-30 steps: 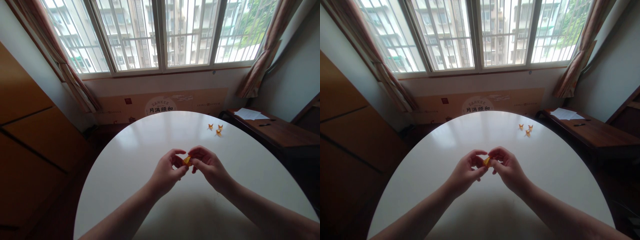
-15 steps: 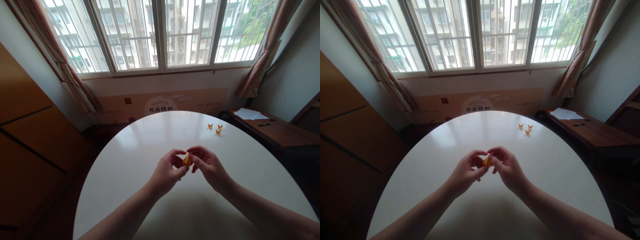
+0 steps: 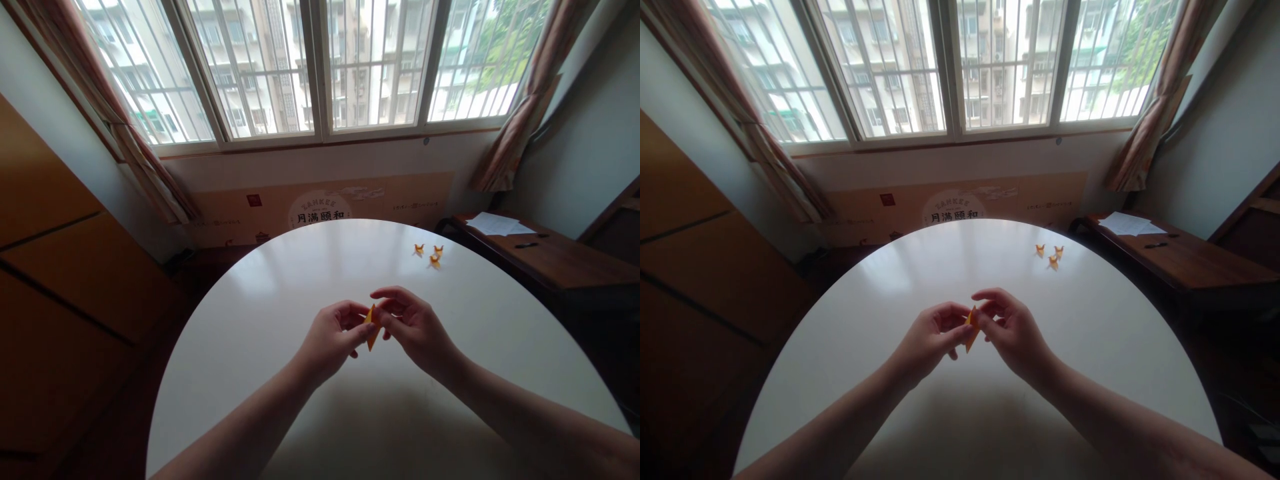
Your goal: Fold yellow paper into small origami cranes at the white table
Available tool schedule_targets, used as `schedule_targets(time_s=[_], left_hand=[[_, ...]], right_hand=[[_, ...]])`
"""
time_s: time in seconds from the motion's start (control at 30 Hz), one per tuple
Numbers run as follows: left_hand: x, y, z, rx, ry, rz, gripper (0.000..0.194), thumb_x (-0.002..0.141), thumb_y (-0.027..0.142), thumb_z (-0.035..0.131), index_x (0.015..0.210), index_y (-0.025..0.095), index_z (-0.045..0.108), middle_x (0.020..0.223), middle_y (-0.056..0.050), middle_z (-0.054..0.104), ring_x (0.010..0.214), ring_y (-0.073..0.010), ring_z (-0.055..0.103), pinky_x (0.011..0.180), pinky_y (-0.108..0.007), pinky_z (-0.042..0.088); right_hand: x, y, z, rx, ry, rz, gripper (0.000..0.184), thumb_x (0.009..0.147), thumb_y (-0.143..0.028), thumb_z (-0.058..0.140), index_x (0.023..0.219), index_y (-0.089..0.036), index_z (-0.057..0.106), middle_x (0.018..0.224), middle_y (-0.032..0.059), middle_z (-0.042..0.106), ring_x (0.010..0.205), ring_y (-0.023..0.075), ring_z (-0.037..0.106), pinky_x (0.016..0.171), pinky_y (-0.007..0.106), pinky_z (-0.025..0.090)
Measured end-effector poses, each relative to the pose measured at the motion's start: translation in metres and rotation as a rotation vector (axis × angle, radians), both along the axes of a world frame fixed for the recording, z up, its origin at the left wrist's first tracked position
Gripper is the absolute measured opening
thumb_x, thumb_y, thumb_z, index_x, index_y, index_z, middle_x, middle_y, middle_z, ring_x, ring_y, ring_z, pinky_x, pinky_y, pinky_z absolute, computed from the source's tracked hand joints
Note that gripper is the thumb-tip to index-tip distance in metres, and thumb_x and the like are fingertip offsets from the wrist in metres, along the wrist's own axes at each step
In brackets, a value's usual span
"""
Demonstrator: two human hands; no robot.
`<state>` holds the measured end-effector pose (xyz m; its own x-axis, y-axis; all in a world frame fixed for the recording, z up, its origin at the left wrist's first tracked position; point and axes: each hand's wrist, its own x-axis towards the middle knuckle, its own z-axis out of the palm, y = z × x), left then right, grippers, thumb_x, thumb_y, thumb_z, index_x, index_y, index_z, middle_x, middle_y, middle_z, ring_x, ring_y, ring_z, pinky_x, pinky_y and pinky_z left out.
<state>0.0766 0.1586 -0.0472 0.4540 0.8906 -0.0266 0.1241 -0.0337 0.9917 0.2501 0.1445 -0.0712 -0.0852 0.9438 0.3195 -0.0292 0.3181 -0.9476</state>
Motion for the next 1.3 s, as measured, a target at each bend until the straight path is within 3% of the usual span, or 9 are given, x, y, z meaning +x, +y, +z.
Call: schedule_targets(time_s=[0.17, 0.5, 1.3], left_hand=[[0.0015, 0.0016, -0.0022, -0.010, 0.010, 0.077, 0.035, 0.077, 0.045, 0.073, 0.082, 0.011, 0.066, 0.072, -0.005, 0.069, 0.060, -0.0124, 0.060, 0.047, -0.020, 0.046], [-0.0001, 0.0030, 0.0034, -0.136, -0.110, 0.191, 0.028, 0.074, 0.038, 0.077, 0.076, 0.013, 0.064, 0.065, -0.003, 0.065, 0.058, -0.0103, 0.054, 0.047, -0.018, 0.044], [-0.0001, 0.0054, 0.0057, -0.100, -0.139, 0.133, 0.023, 0.074, 0.035, 0.076, 0.080, 0.014, 0.071, 0.063, 0.000, 0.064, 0.050, -0.0078, 0.052, 0.044, -0.018, 0.044]], right_hand=[[-0.0001, 0.0000, -0.0009, -0.031, -0.002, 0.015, 0.028, 0.086, -0.038, 0.069, 0.105, -0.019, 0.062, 0.077, 0.0038, 0.070, 0.066, 0.0160, 0.064, 0.052, 0.024, 0.053], [-0.0049, -0.0020, 0.0007, -0.175, 0.071, 0.151, 0.029, 0.086, -0.042, 0.070, 0.096, -0.019, 0.055, 0.079, 0.0035, 0.069, 0.073, 0.0168, 0.064, 0.051, 0.023, 0.053], [-0.0002, -0.0057, 0.0029, -0.112, 0.036, 0.159, 0.011, 0.085, -0.025, 0.068, 0.092, -0.018, 0.063, 0.082, 0.0036, 0.068, 0.070, 0.0153, 0.064, 0.054, 0.025, 0.053]])
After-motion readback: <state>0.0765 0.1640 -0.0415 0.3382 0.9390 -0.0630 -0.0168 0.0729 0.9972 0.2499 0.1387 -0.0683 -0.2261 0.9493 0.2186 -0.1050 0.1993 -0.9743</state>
